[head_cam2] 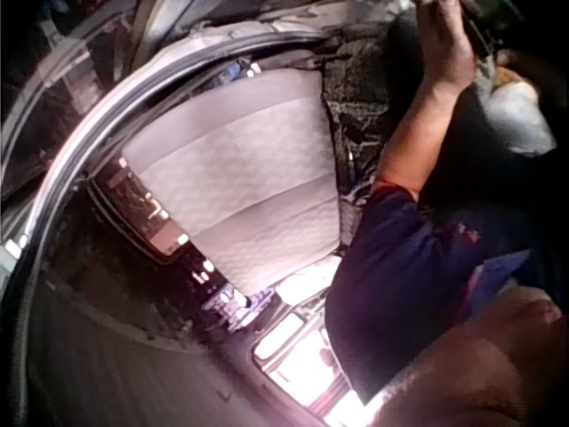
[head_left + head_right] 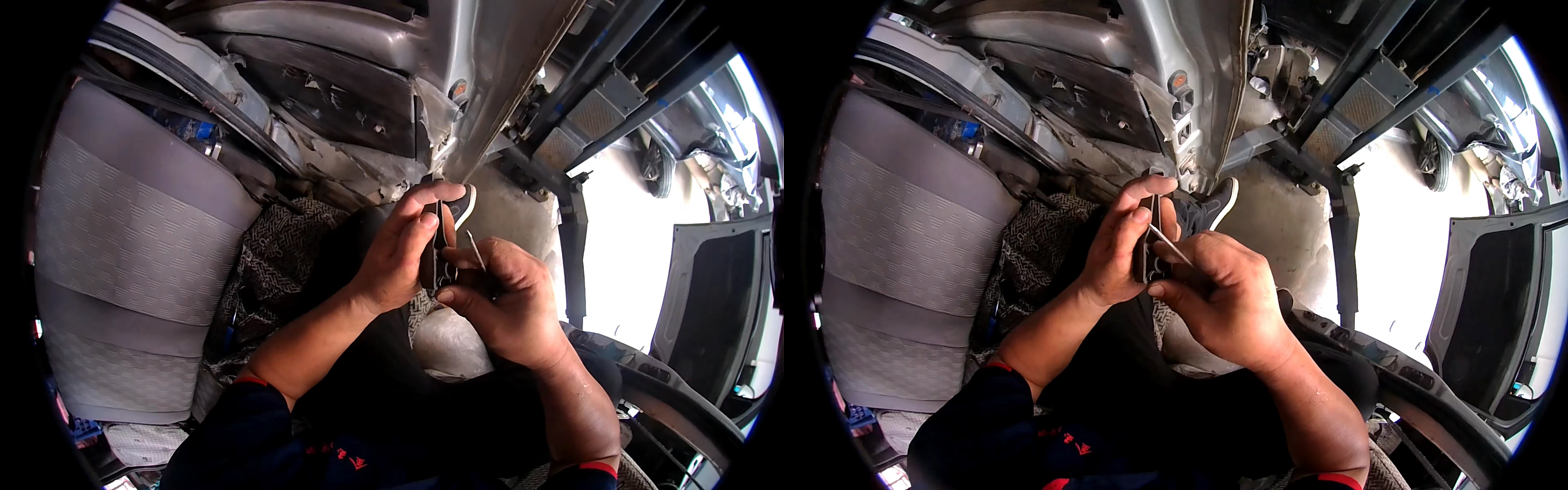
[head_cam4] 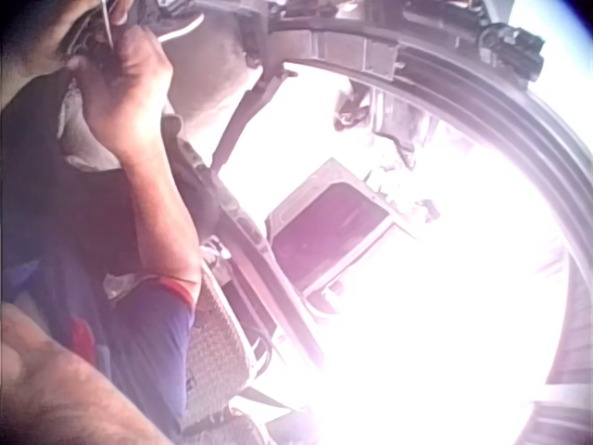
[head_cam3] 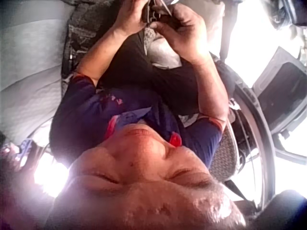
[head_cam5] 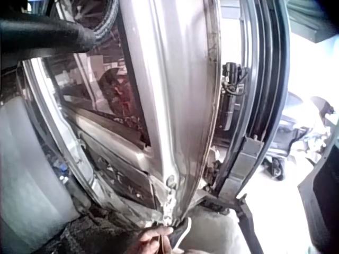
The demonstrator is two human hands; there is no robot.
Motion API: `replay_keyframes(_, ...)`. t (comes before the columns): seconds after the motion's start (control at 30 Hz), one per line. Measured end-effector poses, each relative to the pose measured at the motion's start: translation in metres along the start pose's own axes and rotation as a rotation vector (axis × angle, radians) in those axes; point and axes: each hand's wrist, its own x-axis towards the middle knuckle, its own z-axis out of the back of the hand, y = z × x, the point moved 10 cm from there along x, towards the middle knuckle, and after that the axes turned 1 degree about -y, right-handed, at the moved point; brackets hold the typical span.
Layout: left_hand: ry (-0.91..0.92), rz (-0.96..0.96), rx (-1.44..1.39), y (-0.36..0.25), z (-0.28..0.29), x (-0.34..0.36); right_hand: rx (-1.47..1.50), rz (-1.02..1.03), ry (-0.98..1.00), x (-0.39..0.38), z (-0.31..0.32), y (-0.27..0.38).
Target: The person removes a clip from a car window crank handle using a tool, peels off the protective plastic liner from the car door, and works on the internal door mechanism with the tool.
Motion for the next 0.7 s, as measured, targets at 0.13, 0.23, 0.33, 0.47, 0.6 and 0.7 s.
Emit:
replay_keyframes(0.13, 0.026, 0.023, -0.063, 0.004, -0.005, -0.003, 0.131, -0.019, 0.029, 0.000, -0.004, -0.005)
replay_keyframes(0.23, 0.052, -0.126, -0.006, -0.004, -0.006, -0.004, 0.196, -0.023, 0.048, 0.002, -0.007, -0.003)
replay_keyframes(0.33, 0.098, -0.183, 0.001, -0.010, -0.008, -0.007, 0.227, -0.065, 0.070, 0.001, -0.009, -0.008)
replay_keyframes(0.47, 0.141, 0.206, -0.480, 0.018, -0.013, -0.014, 0.204, -0.036, 0.066, 0.001, -0.009, -0.011)
replay_keyframes(0.6, 0.260, 0.197, -0.282, 0.013, -0.023, -0.013, 0.353, -0.159, -0.060, -0.004, -0.001, -0.028)
replay_keyframes(0.7, 0.318, 0.192, -0.286, 0.006, -0.026, -0.012, 0.139, 0.040, -0.033, 0.002, 0.005, -0.007)
